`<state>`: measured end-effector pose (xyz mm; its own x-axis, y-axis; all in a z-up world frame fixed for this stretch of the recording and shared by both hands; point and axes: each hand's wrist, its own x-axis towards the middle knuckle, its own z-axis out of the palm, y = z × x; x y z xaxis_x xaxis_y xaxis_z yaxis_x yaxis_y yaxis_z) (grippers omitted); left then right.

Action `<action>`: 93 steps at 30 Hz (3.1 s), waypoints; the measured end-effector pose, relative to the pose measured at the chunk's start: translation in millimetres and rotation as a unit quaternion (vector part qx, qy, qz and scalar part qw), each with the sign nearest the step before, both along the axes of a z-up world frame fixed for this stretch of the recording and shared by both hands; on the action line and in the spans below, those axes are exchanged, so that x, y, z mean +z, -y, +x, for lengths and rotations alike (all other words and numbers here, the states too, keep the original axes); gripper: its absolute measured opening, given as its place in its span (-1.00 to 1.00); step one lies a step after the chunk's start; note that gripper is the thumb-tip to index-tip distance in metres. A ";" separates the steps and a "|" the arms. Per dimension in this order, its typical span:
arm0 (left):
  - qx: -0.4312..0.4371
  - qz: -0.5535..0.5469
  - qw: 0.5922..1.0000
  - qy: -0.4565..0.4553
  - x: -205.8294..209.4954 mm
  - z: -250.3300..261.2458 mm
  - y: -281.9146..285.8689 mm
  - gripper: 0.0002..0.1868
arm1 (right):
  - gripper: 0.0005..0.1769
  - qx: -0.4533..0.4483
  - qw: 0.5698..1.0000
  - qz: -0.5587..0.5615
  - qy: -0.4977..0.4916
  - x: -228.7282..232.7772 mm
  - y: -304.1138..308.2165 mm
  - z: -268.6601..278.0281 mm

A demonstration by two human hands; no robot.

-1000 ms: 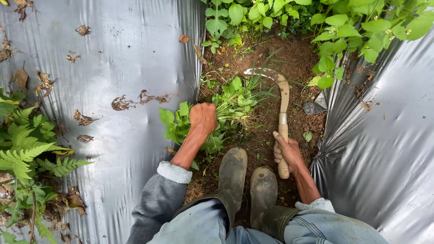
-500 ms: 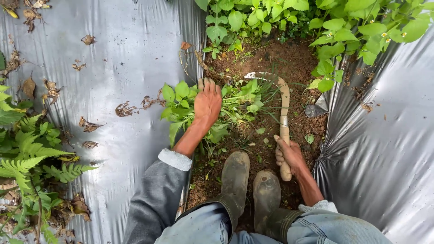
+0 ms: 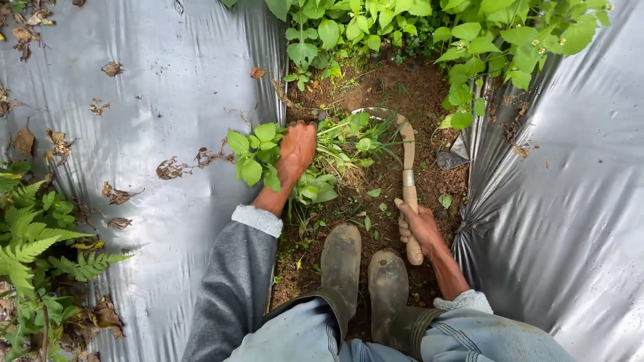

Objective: Weeding a garden bed covered with plastic mulch using a sickle and hands to clear unwanted vegetation.

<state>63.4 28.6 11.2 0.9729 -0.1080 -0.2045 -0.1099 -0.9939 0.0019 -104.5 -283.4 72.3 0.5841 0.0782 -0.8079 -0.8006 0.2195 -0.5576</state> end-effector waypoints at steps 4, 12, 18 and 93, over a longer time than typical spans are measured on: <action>-0.022 -0.052 0.992 -0.112 4.1 -75.1 28.3 -0.86 | -0.54 -0.014 1.000 -0.005 -0.004 5.0 -4.6 0.7; -0.103 -0.069 0.992 -0.021 34.0 -157.9 51.6 -0.82 | -0.56 -0.045 0.999 -0.025 0.000 -6.7 -14.2 -2.6; -0.097 -0.070 0.982 -0.145 94.9 -151.3 61.3 0.13 | -0.57 0.118 0.992 -0.036 -0.017 7.8 -11.6 -14.7; -0.252 -0.005 0.966 -0.056 22.5 -112.2 71.2 -0.52 | -0.72 0.077 0.995 -0.058 0.018 18.7 25.4 -32.6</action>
